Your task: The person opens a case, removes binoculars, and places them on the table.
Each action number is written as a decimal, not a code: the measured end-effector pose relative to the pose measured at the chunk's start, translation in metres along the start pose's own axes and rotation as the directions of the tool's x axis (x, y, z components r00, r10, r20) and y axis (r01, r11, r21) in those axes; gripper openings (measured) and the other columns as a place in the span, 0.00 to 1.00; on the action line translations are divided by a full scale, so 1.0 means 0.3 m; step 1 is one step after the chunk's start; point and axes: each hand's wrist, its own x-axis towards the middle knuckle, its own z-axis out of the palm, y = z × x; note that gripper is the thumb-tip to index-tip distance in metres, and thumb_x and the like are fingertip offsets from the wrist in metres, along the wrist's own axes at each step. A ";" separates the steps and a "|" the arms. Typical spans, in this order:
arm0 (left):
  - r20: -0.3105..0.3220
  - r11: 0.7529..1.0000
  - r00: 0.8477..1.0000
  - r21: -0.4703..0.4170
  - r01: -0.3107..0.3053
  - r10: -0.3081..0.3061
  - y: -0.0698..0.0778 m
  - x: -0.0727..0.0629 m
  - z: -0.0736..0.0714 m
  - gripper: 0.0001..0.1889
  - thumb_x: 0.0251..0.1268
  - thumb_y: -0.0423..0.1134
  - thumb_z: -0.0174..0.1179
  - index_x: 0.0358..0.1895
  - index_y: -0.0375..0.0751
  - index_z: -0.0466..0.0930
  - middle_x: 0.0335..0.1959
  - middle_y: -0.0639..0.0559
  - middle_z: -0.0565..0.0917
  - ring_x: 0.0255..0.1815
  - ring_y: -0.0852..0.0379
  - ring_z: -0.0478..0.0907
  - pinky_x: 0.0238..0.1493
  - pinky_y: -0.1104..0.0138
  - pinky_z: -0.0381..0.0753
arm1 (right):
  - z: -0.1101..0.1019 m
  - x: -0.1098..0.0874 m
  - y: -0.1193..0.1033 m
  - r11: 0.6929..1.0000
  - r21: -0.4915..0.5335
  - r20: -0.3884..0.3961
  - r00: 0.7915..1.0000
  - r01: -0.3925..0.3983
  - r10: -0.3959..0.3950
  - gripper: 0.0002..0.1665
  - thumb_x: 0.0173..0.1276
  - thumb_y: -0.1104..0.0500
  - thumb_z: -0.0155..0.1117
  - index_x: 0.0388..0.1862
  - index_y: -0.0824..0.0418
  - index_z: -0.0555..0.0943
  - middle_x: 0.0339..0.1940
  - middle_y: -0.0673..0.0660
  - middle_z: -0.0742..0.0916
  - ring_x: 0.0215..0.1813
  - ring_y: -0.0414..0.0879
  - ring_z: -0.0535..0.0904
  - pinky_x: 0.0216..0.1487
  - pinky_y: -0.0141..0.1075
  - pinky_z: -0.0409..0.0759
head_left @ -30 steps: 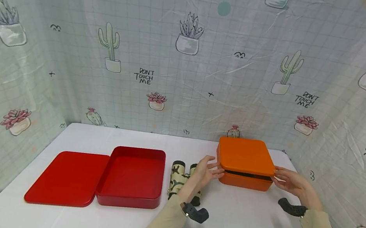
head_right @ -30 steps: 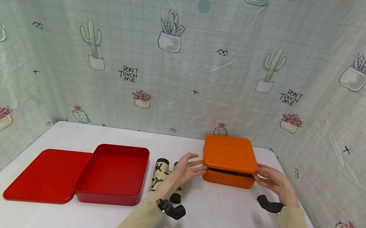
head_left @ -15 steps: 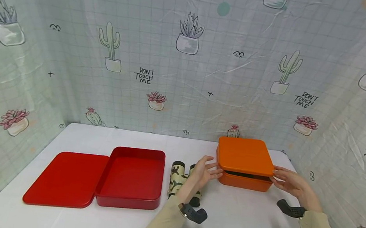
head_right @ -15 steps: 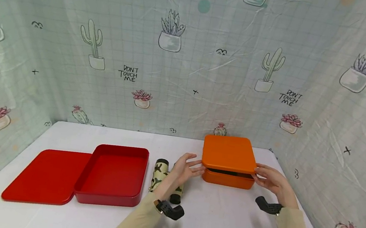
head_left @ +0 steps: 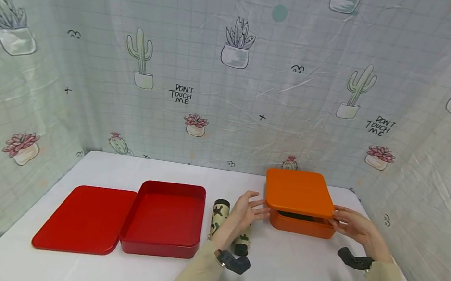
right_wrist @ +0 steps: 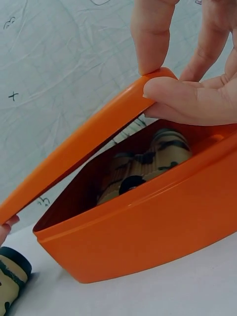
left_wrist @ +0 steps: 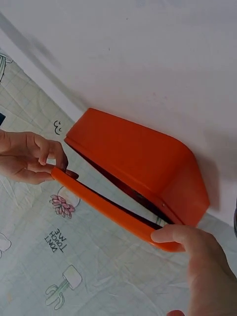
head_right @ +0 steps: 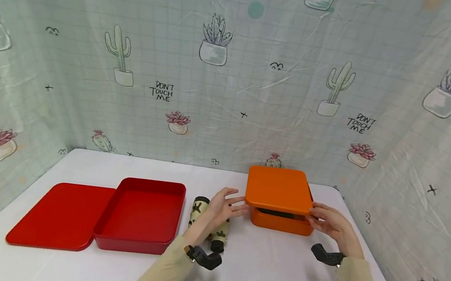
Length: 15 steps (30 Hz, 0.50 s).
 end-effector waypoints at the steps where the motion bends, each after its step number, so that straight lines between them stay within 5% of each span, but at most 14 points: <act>1: 0.001 1.000 1.000 0.003 -0.003 0.003 0.003 -0.001 -0.003 0.28 0.65 0.42 0.38 0.65 0.31 0.49 0.63 0.26 0.58 0.60 0.32 0.64 0.60 0.49 0.65 | 0.003 0.001 0.001 1.000 -0.005 -0.005 1.000 0.002 -0.002 0.06 0.64 0.61 0.54 0.35 0.48 0.74 0.32 0.46 0.81 0.36 0.40 0.78 0.41 0.28 0.79; 4: -0.006 1.000 1.000 0.000 -0.011 0.011 0.015 -0.009 -0.011 0.28 0.65 0.42 0.38 0.65 0.30 0.50 0.63 0.26 0.59 0.59 0.32 0.65 0.60 0.49 0.65 | 0.016 0.006 0.006 1.000 -0.026 -0.023 1.000 0.008 -0.009 0.10 0.65 0.60 0.54 0.45 0.52 0.72 0.32 0.45 0.81 0.36 0.40 0.77 0.40 0.27 0.79; 8: -0.007 1.000 1.000 0.013 -0.026 0.026 0.035 -0.024 -0.017 0.28 0.66 0.42 0.37 0.65 0.30 0.48 0.62 0.25 0.59 0.60 0.31 0.64 0.61 0.47 0.63 | 0.036 0.015 0.010 0.998 -0.066 -0.049 0.999 0.006 -0.009 0.32 0.65 0.60 0.54 0.65 0.64 0.55 0.31 0.44 0.80 0.36 0.40 0.77 0.40 0.27 0.79; 10: -0.003 0.999 1.000 0.028 -0.025 0.025 0.047 -0.030 -0.020 0.28 0.66 0.42 0.37 0.66 0.30 0.47 0.62 0.25 0.59 0.61 0.31 0.63 0.62 0.46 0.61 | 0.044 0.019 0.011 0.996 -0.085 -0.058 0.998 0.001 -0.006 0.38 0.65 0.59 0.54 0.68 0.67 0.48 0.31 0.44 0.79 0.36 0.40 0.77 0.40 0.27 0.79; 15: 0.021 0.998 1.000 0.055 -0.018 0.016 0.081 -0.042 -0.033 0.27 0.67 0.42 0.36 0.66 0.32 0.49 0.63 0.27 0.59 0.62 0.31 0.61 0.63 0.45 0.59 | 0.063 0.025 0.005 0.995 -0.104 -0.052 0.999 0.004 -0.010 0.39 0.63 0.58 0.56 0.67 0.66 0.49 0.31 0.43 0.79 0.36 0.39 0.76 0.40 0.27 0.79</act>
